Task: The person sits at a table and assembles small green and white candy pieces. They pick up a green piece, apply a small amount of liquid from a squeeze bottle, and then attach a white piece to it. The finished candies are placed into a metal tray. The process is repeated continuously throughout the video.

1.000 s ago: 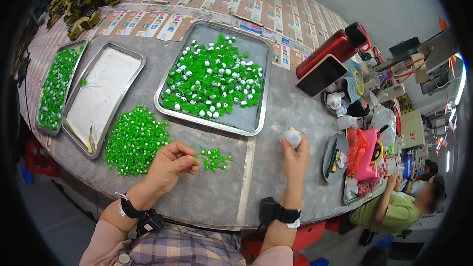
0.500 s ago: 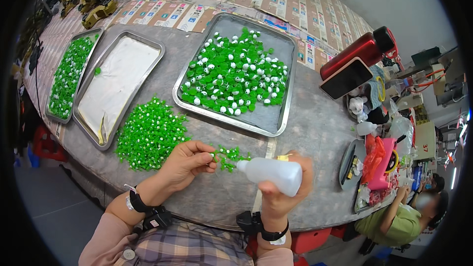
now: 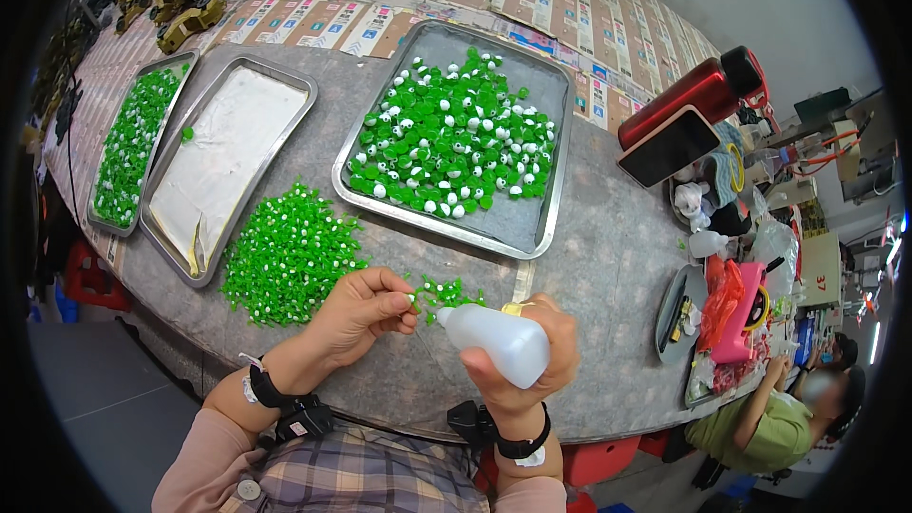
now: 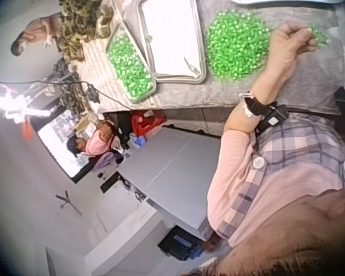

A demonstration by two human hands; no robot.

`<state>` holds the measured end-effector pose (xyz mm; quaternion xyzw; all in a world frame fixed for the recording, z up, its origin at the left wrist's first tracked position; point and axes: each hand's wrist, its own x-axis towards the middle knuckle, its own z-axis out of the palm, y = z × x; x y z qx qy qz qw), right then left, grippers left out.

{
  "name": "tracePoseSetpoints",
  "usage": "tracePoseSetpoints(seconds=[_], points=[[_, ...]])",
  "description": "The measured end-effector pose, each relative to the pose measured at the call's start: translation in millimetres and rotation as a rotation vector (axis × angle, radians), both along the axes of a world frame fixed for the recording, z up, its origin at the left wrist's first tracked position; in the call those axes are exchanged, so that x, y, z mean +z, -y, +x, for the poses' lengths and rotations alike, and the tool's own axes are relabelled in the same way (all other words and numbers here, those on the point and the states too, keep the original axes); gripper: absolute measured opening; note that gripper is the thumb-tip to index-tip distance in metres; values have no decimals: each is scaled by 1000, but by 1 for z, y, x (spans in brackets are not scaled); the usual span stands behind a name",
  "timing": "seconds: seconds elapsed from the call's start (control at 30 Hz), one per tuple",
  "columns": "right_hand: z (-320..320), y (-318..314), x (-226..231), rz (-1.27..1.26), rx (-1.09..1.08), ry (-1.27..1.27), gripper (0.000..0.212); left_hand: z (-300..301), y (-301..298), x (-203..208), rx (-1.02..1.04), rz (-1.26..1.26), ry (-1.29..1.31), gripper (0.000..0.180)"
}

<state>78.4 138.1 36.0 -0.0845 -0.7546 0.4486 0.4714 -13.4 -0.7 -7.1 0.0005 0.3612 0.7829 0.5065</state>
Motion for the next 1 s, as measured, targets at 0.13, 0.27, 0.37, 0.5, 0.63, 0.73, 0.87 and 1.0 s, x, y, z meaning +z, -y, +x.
tracePoseSetpoints(seconds=[0.13, 0.27, 0.37, 0.5, 0.63, 0.73, 0.87, 1.0], points=[[-2, 1, -1, -20, -54, -9, 53, 0, -1, 0, -9, -36, -21, 8], [-1, 6, 4, -128, -161, 29, 56, 0, 0, -2, -20, -26, -16, 9], [1, 0, -1, -56, -124, 24, 54, 0, 0, -1, -27, -18, -19, 9], [-1, -1, -3, -21, -132, -1, 53, 0, 0, 0, -18, -25, -33, 8], [0, 2, 2, -117, -147, -22, 55, 4, -2, 0, 106, -28, -272, 7], [1, 6, 5, -121, -156, 31, 57, 5, 0, 2, 144, -98, -400, 8], [4, -1, -3, -99, -77, -37, 52, 5, 1, 1, 156, -94, -456, 10], [3, -2, -3, -55, -73, 7, 53, 6, 1, 0, 162, -69, -469, 10]])
